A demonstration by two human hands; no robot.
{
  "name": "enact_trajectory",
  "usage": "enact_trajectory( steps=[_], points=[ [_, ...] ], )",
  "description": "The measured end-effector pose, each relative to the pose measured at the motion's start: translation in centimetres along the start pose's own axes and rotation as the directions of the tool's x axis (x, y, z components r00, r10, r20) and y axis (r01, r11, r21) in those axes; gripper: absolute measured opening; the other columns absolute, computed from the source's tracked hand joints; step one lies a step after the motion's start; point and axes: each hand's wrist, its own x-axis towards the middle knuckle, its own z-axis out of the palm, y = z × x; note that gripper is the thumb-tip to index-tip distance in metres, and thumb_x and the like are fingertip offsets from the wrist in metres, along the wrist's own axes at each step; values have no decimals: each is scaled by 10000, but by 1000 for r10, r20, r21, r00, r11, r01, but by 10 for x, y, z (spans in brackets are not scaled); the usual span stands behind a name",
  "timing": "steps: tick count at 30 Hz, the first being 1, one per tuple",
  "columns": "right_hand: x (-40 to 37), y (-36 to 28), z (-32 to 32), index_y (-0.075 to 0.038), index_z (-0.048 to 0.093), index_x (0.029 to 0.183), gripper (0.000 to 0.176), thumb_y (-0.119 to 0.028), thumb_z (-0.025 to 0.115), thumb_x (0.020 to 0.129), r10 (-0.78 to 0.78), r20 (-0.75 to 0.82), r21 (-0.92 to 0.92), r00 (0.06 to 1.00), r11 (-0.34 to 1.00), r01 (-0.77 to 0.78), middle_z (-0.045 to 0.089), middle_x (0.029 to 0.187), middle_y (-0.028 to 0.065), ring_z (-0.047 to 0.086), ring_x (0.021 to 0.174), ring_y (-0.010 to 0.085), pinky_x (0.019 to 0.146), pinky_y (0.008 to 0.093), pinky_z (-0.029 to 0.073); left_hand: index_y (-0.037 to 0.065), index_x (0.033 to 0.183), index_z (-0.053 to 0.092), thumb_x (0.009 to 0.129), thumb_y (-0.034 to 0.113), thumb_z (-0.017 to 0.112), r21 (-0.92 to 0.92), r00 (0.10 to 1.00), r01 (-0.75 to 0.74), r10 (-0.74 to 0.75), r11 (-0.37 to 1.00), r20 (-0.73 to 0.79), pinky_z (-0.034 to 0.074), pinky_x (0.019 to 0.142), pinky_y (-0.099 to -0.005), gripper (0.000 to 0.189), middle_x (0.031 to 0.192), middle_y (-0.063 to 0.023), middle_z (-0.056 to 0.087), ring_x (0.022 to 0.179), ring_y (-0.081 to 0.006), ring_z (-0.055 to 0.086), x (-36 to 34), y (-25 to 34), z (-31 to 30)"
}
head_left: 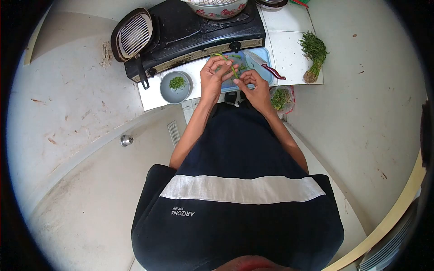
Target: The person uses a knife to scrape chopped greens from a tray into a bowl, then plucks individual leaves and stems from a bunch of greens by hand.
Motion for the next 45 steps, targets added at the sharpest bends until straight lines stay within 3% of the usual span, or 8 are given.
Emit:
enact_trajectory(
  steps=[8,10,21,23,26,28,38,45],
  points=[
    [-1,4,4,34,628,1061,186,-116,682,966,93,16,193,996,977,-94,709,945,110,729,788,161,611,246,534,-14,1127,569,917,49,727,130,984,-135,149,982,-103,640,792,-362,270,1000,-86,671,963,-270,727,-11,-9,1],
    [-3,10,5,28,621,1081,173,-115,650,988,143,-10,331,990,934,-132,710,958,111,742,812,180,645,251,538,-26,1119,570,923,42,720,149,979,-139,158,979,-127,641,784,-349,256,983,-89,652,955,-272,727,-12,-12,-1],
    [-13,56,4,17,596,1073,196,-173,601,1029,252,245,340,936,882,-327,683,1000,111,708,950,177,836,308,576,-30,1220,539,926,46,710,74,959,-76,93,994,-266,618,878,-374,348,1091,-121,660,1009,-262,701,-36,-60,-33],
    [-18,66,11,14,596,1074,202,-184,599,1032,299,306,338,904,853,-397,659,1030,98,696,954,171,851,308,575,-7,1286,527,918,25,713,118,979,-69,90,991,-185,579,916,-330,414,1138,-130,670,1027,-237,695,-44,-73,-40],
    [-22,71,23,10,599,1082,208,-193,600,1032,183,317,361,931,884,-297,583,1065,73,643,974,152,841,288,567,11,1326,517,910,3,713,93,990,-10,23,996,-140,553,928,-300,460,1136,-127,685,1034,-193,684,-56,-80,-47],
    [-21,66,27,15,601,1083,210,-186,609,1025,169,279,158,945,963,-219,530,1054,62,595,983,146,831,275,552,7,1334,514,911,-6,708,77,993,25,-16,997,-116,551,913,-293,465,1072,-102,696,1018,-171,677,-53,-75,-52],
    [-6,52,67,14,585,1079,245,-220,514,1069,156,179,73,971,983,-171,524,979,68,566,893,147,800,293,474,0,1364,483,910,-34,701,252,995,-28,4,967,98,537,854,-265,505,990,-86,680,944,-132,662,-18,-37,-86],
    [-8,32,98,-16,577,1103,226,-229,505,1077,212,65,271,975,936,-222,571,979,32,580,881,124,806,289,483,3,1378,481,908,18,726,203,974,32,-76,979,214,525,924,-282,530,1036,-97,691,1008,-155,664,3,-19,-109]
  ],
)
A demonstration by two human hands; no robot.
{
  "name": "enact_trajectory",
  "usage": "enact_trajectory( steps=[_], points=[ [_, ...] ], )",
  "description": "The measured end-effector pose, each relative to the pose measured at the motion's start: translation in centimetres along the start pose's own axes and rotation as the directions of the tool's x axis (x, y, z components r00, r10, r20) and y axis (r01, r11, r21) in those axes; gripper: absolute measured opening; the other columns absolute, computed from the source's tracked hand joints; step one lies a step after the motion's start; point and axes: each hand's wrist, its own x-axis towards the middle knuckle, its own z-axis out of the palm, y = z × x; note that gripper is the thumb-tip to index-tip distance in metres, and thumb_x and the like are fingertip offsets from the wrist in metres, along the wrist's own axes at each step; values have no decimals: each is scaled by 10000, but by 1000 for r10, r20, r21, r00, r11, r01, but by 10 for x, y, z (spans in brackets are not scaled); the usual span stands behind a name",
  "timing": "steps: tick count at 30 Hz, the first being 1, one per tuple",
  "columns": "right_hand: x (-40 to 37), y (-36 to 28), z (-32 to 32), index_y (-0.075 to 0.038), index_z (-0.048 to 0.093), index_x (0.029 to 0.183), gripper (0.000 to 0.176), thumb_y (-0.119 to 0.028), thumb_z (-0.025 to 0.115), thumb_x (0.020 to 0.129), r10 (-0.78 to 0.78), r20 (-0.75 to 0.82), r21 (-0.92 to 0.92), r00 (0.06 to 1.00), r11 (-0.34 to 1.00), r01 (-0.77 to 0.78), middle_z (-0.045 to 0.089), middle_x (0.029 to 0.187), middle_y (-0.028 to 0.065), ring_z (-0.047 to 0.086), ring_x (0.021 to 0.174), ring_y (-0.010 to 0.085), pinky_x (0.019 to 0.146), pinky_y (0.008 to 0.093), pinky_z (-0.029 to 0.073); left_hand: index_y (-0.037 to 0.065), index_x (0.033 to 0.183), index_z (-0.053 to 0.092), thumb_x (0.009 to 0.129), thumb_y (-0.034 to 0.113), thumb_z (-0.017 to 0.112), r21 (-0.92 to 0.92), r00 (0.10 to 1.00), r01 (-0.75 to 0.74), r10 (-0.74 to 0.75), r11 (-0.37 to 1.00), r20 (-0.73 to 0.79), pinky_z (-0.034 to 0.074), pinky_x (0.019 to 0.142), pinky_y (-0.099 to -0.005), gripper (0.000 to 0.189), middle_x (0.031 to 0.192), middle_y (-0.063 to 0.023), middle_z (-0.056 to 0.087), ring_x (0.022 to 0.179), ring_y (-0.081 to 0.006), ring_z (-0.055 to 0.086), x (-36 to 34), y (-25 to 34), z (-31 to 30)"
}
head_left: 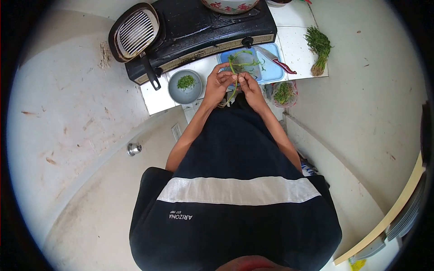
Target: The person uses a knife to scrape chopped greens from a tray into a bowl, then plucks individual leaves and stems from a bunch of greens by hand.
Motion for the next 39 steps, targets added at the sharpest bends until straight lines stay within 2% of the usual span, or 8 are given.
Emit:
enact_trajectory(
  steps=[5,11,20,22,26,29,36,39],
  points=[
    [-8,13,9,-32,590,1112,205,-227,562,1054,13,-129,165,992,986,8,625,949,3,607,883,118,800,285,491,-7,1348,503,912,5,709,110,999,-42,40,993,15,525,888,-277,482,1063,-93,678,994,-154,663,8,10,-28],
    [5,65,-25,-12,706,953,95,-71,658,895,-90,-557,-369,826,917,-149,717,863,79,643,763,140,718,291,504,8,1348,511,967,27,622,89,986,5,-20,996,167,525,917,-315,398,1119,-100,653,965,-158,647,1,24,-55],
    [33,114,-20,-16,694,966,146,-117,713,861,-2,-625,-414,781,849,-329,706,887,84,611,703,148,681,307,502,30,1242,596,1032,187,590,108,975,186,-197,977,103,519,884,-298,263,1124,-56,635,931,-135,607,7,26,-71],
    [25,115,-14,-5,679,997,185,-116,721,855,-246,-601,-664,761,683,-304,688,949,103,606,741,156,685,315,501,31,1215,612,1030,201,599,59,974,187,-193,981,116,522,877,-301,252,1139,-53,634,934,-132,603,7,31,-65],
    [9,106,-6,-6,674,1050,217,-116,715,868,-328,-655,-654,681,697,-293,675,1004,104,592,765,150,686,308,490,-12,1185,623,1028,171,600,-165,977,204,-189,965,103,578,880,-361,242,1193,-102,621,929,-153,611,7,38,-53],
    [-9,41,19,-32,694,1105,205,-111,680,917,-80,-625,-286,777,949,-132,685,951,62,583,794,120,765,272,469,-28,1188,625,1020,146,607,-249,966,222,-178,943,186,595,919,-407,243,1214,-109,613,959,-168,619,7,40,-44],
    [-19,-34,55,9,706,1147,239,-162,661,986,-35,-434,195,900,972,132,697,968,49,612,868,90,792,242,488,-24,1203,629,1006,89,611,-221,953,203,-140,954,268,604,925,-398,228,1155,-86,615,974,-165,639,-4,50,-14],
    [-15,-44,55,36,708,1129,254,-159,691,967,-74,-473,159,878,973,168,698,959,58,631,863,96,741,245,514,-6,1227,608,1001,73,611,-164,951,194,-145,967,272,602,940,-382,239,1079,-72,603,1011,-170,647,-7,49,-7]
  ],
)
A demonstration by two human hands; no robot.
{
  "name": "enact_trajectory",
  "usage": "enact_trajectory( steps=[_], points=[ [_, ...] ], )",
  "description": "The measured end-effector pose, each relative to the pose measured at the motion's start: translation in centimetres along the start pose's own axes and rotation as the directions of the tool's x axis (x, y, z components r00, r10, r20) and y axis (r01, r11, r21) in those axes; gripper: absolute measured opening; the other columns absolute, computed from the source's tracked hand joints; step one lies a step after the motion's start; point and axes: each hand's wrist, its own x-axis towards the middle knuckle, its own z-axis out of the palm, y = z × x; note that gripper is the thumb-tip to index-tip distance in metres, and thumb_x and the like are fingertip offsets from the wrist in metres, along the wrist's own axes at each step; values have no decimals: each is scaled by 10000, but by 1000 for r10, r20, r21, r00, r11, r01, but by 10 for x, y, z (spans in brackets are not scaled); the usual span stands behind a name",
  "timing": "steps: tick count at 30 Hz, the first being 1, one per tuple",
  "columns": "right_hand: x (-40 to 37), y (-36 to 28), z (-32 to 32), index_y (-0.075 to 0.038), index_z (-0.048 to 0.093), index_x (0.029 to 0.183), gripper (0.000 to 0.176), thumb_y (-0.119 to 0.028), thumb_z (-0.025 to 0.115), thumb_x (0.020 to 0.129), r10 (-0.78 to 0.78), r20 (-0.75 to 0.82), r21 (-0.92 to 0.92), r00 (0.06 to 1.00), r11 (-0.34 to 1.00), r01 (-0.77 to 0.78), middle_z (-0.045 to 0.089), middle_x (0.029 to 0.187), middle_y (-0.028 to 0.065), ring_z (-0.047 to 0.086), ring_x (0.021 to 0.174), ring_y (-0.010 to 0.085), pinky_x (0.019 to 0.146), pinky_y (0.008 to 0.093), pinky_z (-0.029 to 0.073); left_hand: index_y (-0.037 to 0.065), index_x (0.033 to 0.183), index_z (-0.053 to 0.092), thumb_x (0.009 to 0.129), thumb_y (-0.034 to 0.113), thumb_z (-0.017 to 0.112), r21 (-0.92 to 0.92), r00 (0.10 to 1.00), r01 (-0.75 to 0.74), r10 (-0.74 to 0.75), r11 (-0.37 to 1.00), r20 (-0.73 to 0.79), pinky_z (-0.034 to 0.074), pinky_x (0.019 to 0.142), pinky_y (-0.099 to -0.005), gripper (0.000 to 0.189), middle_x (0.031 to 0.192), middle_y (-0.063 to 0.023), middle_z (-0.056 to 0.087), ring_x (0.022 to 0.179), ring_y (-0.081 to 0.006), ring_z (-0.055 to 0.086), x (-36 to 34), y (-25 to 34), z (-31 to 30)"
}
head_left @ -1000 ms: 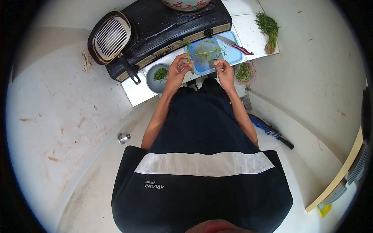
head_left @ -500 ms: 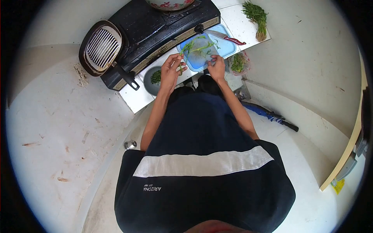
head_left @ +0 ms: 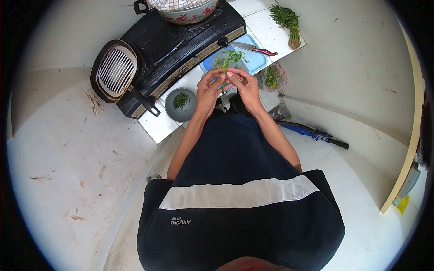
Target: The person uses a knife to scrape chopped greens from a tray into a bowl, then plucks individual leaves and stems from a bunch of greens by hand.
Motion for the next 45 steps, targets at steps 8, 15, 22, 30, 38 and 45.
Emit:
enact_trajectory(
  steps=[8,15,22,30,38,45],
  points=[
    [3,2,-10,17,744,1037,179,-119,725,922,82,3,-77,997,994,-81,698,942,70,638,766,99,660,253,536,5,1258,575,999,86,620,44,1000,19,-19,999,-13,592,952,-390,275,1135,-90,600,1046,-181,642,-2,-9,-1],
    [-5,3,-10,50,716,982,141,-79,687,931,-183,-29,-481,983,864,147,618,876,62,652,787,131,678,255,530,26,1162,576,990,93,638,45,997,55,-52,997,-55,584,944,-405,195,1129,-76,597,1053,-179,638,-2,-13,-1],
    [-3,16,-13,33,669,1034,147,-91,666,956,-63,2,-110,998,992,63,582,986,74,667,817,147,761,283,521,32,1123,578,984,91,644,8,999,23,-23,1000,-40,584,933,-400,164,1103,-63,588,1033,-163,632,2,-15,-3],
    [-2,22,-23,33,613,1022,145,-110,616,999,-58,128,-293,990,952,94,549,992,90,663,836,164,762,305,519,22,1154,573,991,101,641,193,994,73,-55,978,-96,569,915,-334,193,1115,-80,606,1023,-144,617,2,-23,-7],
    [11,17,-28,32,547,1045,171,-132,505,1063,-29,296,-443,955,881,164,508,979,84,621,883,174,811,308,525,1,1153,559,999,49,610,218,992,23,4,976,-123,561,850,-276,169,1036,-105,654,949,-137,648,4,-28,-3],
    [33,29,-41,31,575,1008,130,-96,555,1023,-4,299,-314,954,944,102,615,946,113,643,864,188,766,323,511,-1,1146,565,998,43,598,310,984,-10,65,951,-167,562,860,-294,158,1036,-100,651,921,-151,644,13,-30,7]
  ],
)
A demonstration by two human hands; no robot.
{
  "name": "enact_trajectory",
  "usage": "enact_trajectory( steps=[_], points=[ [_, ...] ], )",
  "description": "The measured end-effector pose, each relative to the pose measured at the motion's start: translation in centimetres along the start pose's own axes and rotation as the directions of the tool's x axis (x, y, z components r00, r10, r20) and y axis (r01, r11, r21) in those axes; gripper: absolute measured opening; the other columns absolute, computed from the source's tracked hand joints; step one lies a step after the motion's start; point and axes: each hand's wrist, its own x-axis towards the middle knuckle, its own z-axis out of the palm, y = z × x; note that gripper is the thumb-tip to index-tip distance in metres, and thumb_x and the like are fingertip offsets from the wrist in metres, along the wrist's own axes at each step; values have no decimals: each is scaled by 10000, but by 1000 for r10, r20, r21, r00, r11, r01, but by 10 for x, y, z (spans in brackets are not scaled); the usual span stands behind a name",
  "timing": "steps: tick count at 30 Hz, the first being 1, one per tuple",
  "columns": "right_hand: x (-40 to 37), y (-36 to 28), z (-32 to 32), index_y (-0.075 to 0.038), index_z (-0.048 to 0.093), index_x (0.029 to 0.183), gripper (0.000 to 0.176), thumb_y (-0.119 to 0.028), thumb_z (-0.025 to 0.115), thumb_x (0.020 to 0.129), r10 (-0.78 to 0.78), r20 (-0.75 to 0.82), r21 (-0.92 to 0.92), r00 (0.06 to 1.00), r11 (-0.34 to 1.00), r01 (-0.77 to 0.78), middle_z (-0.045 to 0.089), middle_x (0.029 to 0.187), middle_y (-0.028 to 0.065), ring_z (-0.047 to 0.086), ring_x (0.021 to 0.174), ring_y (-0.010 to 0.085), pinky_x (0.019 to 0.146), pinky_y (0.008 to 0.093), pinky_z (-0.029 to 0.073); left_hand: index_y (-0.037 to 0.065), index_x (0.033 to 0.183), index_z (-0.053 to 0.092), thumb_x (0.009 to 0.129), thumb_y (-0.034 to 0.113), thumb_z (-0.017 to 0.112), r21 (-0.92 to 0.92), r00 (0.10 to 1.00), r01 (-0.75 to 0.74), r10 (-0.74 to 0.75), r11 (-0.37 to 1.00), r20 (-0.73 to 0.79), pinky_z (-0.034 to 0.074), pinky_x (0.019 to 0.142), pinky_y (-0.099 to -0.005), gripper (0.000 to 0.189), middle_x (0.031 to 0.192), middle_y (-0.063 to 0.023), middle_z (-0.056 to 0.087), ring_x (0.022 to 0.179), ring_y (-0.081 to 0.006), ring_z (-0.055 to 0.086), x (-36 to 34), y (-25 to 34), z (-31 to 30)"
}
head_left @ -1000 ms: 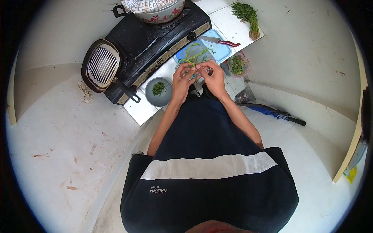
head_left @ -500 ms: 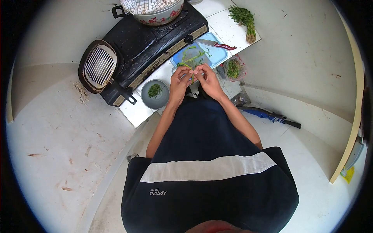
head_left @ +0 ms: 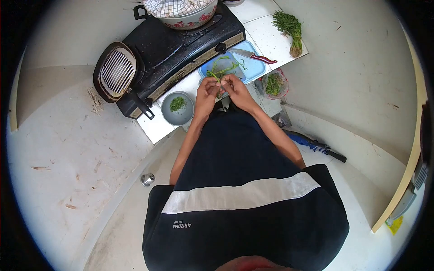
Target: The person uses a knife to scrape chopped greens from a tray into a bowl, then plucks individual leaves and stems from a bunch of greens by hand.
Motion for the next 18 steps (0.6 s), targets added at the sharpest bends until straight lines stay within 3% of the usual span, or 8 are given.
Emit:
enact_trajectory(
  steps=[2,4,5,8,10,12,15,18],
  points=[
    [7,10,-15,22,588,1009,111,-88,575,1007,-21,-28,5,999,1000,21,643,939,102,642,866,179,766,320,506,2,1140,570,1000,52,596,-28,1000,-3,2,1000,-31,556,839,-291,152,1031,-89,643,903,-146,631,6,-4,3],
    [12,10,-45,-2,610,1036,102,-60,603,953,-71,-140,-173,988,984,46,673,930,75,634,853,164,763,310,496,6,1134,575,1001,62,594,-60,998,-12,8,998,-68,551,817,-287,146,1027,-78,635,884,-141,619,13,-8,3],
    [18,16,-64,-52,639,1018,90,-61,631,929,-74,-150,-273,986,962,31,675,940,7,615,834,108,697,271,481,10,1123,585,1003,84,597,-43,997,-5,2,999,-79,529,773,-277,141,1024,-69,625,857,-129,599,16,-10,3],
    [45,46,-119,-41,662,978,87,-53,629,898,-142,-165,-474,976,879,48,684,916,30,633,805,137,704,288,494,36,1104,608,1014,161,603,-18,994,12,-14,1000,-109,471,719,-259,154,1022,-37,620,831,-100,559,20,-10,9],
    [70,59,-152,-33,675,965,101,-51,617,885,-80,-184,-563,980,825,-38,692,911,76,655,793,182,720,306,511,58,1097,621,1024,215,605,-15,992,26,-28,1000,-126,435,710,-252,174,1022,-14,625,832,-81,539,22,-8,14],
    [95,65,-176,-29,676,952,101,-72,617,882,-127,-139,-639,982,769,9,694,924,122,675,799,241,754,349,531,79,1079,633,1022,250,617,14,990,42,-40,999,-138,398,674,-229,181,982,11,631,797,-69,521,24,-5,19],
    [133,63,-195,-38,657,940,133,-127,607,855,-48,16,-771,999,636,42,671,958,192,674,900,370,814,469,541,85,1069,639,1023,258,620,-19,987,26,-29,999,-160,397,667,-226,181,968,18,632,777,-65,512,26,-4,27],
    [161,67,-196,-51,662,956,162,-157,588,859,7,200,-798,980,581,158,673,969,193,672,927,385,825,484,541,89,1063,643,1024,266,619,-53,983,15,-24,998,-180,389,654,-217,183,965,16,633,759,-63,504,27,-6,38]
  ],
)
